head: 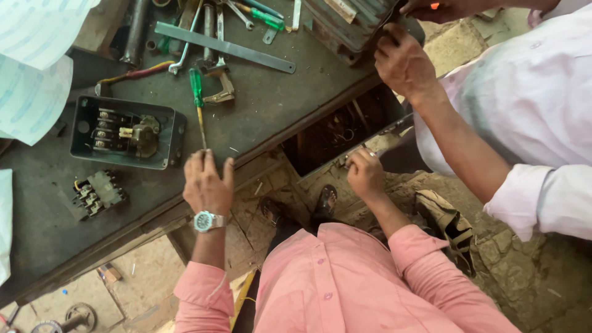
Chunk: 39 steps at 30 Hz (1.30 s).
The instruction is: The person uses a screwdriver to adjust and tighten screws on an electrical component, likely a starter solenoid. They handle the component, open a drawer to retrieve tools, and continue working on the device on a cluttered workbench.
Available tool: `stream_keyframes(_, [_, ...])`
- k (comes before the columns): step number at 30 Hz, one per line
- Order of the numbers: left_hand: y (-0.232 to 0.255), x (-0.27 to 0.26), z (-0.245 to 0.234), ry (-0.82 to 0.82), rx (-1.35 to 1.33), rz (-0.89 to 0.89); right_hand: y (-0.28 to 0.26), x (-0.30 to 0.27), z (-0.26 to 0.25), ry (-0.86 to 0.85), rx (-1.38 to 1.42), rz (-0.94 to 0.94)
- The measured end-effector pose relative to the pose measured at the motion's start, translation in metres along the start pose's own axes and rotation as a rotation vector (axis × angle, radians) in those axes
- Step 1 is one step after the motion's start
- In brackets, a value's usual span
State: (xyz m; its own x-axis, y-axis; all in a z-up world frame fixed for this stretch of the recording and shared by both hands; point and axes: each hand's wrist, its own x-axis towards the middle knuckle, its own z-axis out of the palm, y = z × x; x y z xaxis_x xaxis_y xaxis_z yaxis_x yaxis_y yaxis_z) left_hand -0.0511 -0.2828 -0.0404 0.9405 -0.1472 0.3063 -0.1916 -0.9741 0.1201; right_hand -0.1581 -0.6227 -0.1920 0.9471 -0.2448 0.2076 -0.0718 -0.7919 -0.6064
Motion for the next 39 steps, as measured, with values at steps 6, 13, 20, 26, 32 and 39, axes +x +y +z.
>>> stream_keyframes(6, [-0.017,0.005,0.007,-0.072,0.202,0.018,0.059,-0.01,0.045,-0.428,-0.285,-0.117])
stream_keyframes(13, [0.013,0.003,0.037,0.07,0.014,0.13,0.084,0.047,0.097,-0.972,-0.557,-0.443])
stream_keyframes(20, [0.025,0.035,0.053,0.072,-0.03,0.142,0.074,0.063,0.103,-1.444,-0.531,-0.013])
stream_keyframes(26, [0.021,0.038,0.057,0.062,-0.035,0.146,0.084,0.039,0.104,-1.454,-0.424,0.161])
stream_keyframes(32, [0.021,0.035,0.061,0.069,-0.024,0.15,0.096,-0.007,0.094,-1.444,-0.36,0.205])
stream_keyframes(39, [0.017,0.034,0.064,0.059,-0.009,0.161,0.1,-0.032,0.083,-1.422,-0.337,0.226])
